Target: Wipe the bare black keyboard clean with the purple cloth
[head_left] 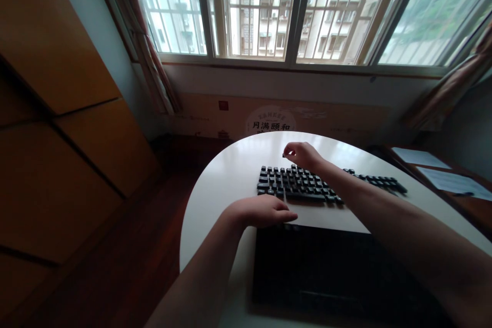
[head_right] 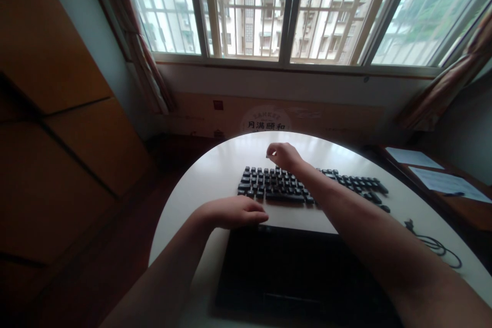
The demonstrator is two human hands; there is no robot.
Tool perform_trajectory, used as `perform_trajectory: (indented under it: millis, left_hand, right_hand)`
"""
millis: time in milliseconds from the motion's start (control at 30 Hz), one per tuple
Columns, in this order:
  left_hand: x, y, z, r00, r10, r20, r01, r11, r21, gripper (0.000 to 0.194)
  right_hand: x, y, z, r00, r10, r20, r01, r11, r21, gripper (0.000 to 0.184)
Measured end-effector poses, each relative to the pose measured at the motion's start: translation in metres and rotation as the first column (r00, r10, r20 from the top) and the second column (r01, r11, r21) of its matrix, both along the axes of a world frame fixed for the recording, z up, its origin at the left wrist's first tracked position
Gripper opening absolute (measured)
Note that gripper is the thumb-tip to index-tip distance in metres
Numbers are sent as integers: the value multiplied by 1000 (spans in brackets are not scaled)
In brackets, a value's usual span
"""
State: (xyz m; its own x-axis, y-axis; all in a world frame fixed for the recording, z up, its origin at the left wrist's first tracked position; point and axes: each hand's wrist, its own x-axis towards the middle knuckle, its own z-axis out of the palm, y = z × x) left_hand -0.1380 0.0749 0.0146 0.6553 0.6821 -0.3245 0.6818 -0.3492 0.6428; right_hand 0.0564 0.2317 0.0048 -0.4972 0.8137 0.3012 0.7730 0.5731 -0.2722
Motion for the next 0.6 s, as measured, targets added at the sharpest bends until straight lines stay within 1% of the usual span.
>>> perform_trajectory:
  millis: [67,100,167,233,267,300,333,367,467,600]
  left_hand:
    - [1,-1,2,997,74,21,-74,997,1,54]
    - [1,-2,4,994,98,41,-99,995,11,54]
    - [2,-3,8,988,124,91,-129,990,59,53]
    - [4,-6,12,983,118,142,-137,982,133,53]
    - [6,-9,14,980,104,169,-132,978,162,52]
    - [9,-11,15,978,83,193,-119,976,183,51]
    - [13,-15,16,975,59,214,-102,975,198,50]
    - [18,-18,17,972,32,231,-82,974,209,49]
    - [34,-28,16,970,-40,238,-21,969,247,42]
    - [49,-36,13,963,-127,239,51,952,302,33]
  right_hand:
    - [7,-24,9,995,25,-94,-19,998,68,8]
    - [12,-39,12,990,43,-136,-30,995,99,7]
    - [28,-76,16,977,76,-199,-47,988,146,8]
    - [47,-116,16,959,123,-256,-71,976,204,8]
    - [57,-135,15,932,221,-286,-139,950,281,7]
    - [66,-153,14,913,297,-281,-192,918,347,6]
    - [74,-169,13,901,342,-266,-220,890,400,10]
    - [80,-183,11,889,375,-261,-245,873,421,16]
    - [92,-208,5,867,407,-289,-258,861,438,24]
    - [93,-213,-4,866,422,-268,-269,845,462,26]
